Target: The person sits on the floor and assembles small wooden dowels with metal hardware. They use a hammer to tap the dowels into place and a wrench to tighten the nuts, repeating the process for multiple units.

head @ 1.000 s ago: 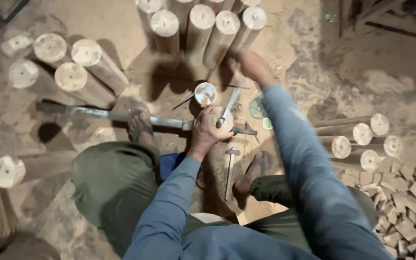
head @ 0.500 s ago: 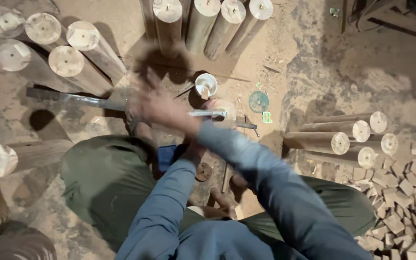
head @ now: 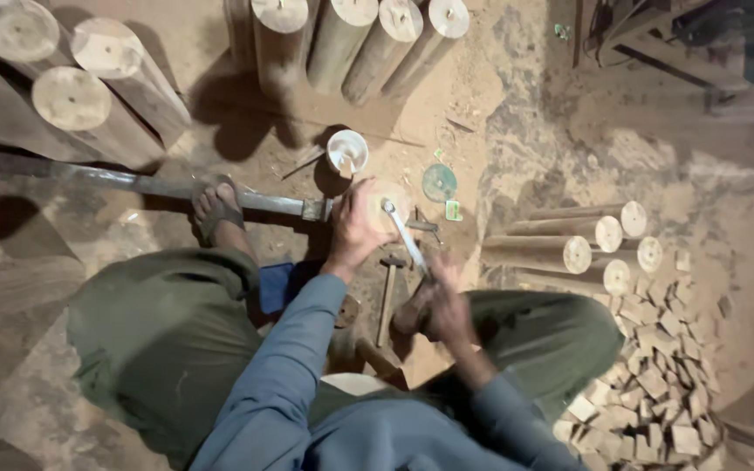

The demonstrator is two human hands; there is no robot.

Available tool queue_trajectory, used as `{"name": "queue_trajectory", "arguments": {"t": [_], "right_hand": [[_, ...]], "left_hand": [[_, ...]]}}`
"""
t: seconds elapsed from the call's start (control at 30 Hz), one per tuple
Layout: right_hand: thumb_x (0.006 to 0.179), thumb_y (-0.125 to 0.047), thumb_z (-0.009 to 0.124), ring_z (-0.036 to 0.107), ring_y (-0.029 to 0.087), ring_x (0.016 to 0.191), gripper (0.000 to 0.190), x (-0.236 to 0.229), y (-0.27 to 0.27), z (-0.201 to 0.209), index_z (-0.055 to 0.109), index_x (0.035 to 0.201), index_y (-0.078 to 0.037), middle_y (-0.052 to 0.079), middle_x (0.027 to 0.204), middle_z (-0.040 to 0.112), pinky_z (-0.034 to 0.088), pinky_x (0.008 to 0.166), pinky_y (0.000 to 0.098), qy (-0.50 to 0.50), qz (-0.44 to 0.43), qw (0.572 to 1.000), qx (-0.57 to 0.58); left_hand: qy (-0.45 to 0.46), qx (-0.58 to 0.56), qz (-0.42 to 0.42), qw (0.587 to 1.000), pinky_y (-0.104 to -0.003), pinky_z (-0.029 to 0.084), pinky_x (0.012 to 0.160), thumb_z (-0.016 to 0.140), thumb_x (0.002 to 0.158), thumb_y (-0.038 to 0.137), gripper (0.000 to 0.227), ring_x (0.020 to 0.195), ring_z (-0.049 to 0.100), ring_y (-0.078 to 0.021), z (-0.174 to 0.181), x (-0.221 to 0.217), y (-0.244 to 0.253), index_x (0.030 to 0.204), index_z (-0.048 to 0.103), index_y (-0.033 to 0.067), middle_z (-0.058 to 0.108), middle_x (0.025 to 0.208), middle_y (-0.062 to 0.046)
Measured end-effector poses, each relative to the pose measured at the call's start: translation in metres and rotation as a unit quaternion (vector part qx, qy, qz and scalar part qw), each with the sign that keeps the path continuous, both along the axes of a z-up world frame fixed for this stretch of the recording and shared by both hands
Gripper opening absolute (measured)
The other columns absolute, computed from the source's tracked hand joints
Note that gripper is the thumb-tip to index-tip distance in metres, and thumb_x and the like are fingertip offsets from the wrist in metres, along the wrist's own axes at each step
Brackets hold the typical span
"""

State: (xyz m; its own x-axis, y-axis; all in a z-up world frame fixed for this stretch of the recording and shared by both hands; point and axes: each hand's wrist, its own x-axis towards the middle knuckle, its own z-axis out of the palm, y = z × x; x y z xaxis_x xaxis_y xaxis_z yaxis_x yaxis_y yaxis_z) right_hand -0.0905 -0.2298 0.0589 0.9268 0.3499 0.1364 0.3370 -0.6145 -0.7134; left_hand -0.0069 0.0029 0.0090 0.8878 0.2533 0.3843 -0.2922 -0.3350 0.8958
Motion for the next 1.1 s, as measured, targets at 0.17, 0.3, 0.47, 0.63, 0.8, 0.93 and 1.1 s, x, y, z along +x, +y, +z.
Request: {"name": "queue_trajectory", "arguments": {"t": [0.17,0.3,0.47,0.63,0.8,0.93,1.1], "right_hand": [[0.089,-0.018,0.053,0.03,0.028,0.155,0.061,0.009,0.175,-0.003,0.051,0.15,-0.012,0.007,0.159,0.046,0.012,0.124,0.0704,-0.155,0.401,0.88,-0.201],[0.097,-0.028,0.055,0.037,0.031,0.149,0.037,0.176,0.3,0.015,0.063,0.13,-0.013,0.012,0.142,0.058,0.006,0.122,0.0723,-0.224,0.352,0.837,-0.355],[0.092,-0.014,0.06,0.071,0.034,0.102,0.036,0.341,0.165,0.001,0.072,0.125,-0.018,0.013,0.113,0.075,0.055,0.085,0.0455,-0.105,0.099,0.954,-0.262],[0.109,-0.023,0.045,0.062,0.026,0.128,0.041,0.234,-0.047,0.019,0.056,0.142,-0.002,0.016,0.136,0.067,0.051,0.1,0.0397,0.214,0.059,0.974,-0.039],[0.104,-0.014,0.05,0.046,0.031,0.141,0.049,0.002,-0.005,0.0,0.046,0.151,-0.003,0.02,0.154,0.049,0.034,0.117,0.0434,0.043,-0.035,0.997,0.054],[0.09,-0.003,0.055,0.044,0.023,0.147,0.056,-0.013,0.112,0.004,0.057,0.142,-0.024,0.002,0.153,0.053,0.011,0.12,0.0709,-0.238,0.257,0.919,-0.184],[0.094,-0.02,0.052,0.041,0.027,0.149,0.051,0.092,0.257,0.051,0.058,0.144,-0.015,0.007,0.151,0.056,0.01,0.124,0.0697,-0.261,0.434,0.836,-0.21]], "left_hand": [[0.046,0.025,-0.014,0.999,-0.047,0.046,0.107,0.102,0.053,0.035,0.111,0.128,0.056,-0.0414,-0.011,-0.008,-0.003,0.144,0.047,0.0041,0.058,0.138,-0.021],[0.041,0.101,-0.024,0.994,-0.051,0.044,0.107,0.103,0.053,0.042,0.118,0.128,0.05,-0.0467,-0.02,0.02,0.002,0.143,0.041,-0.0019,0.05,0.139,-0.03],[0.043,0.083,-0.035,0.995,-0.05,0.044,0.109,0.103,0.053,0.042,0.118,0.129,0.051,-0.0441,-0.019,0.007,0.004,0.144,0.039,0.0012,0.05,0.139,-0.027],[0.027,-0.004,-0.031,0.999,-0.048,0.049,0.109,0.103,0.053,0.034,0.112,0.127,0.058,-0.0398,-0.009,0.009,0.002,0.144,0.044,0.0073,0.058,0.137,-0.019],[0.047,-0.015,-0.015,0.999,-0.049,0.049,0.104,0.102,0.046,0.03,0.114,0.123,0.059,-0.0422,-0.007,0.009,-0.003,0.142,0.045,0.0066,0.06,0.134,-0.021],[0.047,-0.011,-0.024,0.999,-0.048,0.048,0.108,0.103,0.062,0.03,0.105,0.129,0.056,-0.0418,-0.009,0.004,0.0,0.146,0.044,0.0058,0.057,0.139,-0.021],[0.085,-0.01,-0.024,0.996,-0.049,0.044,0.108,0.1,0.057,0.034,0.108,0.129,0.053,-0.0428,-0.012,0.011,0.0,0.144,0.043,0.0038,0.055,0.139,-0.022]]}}
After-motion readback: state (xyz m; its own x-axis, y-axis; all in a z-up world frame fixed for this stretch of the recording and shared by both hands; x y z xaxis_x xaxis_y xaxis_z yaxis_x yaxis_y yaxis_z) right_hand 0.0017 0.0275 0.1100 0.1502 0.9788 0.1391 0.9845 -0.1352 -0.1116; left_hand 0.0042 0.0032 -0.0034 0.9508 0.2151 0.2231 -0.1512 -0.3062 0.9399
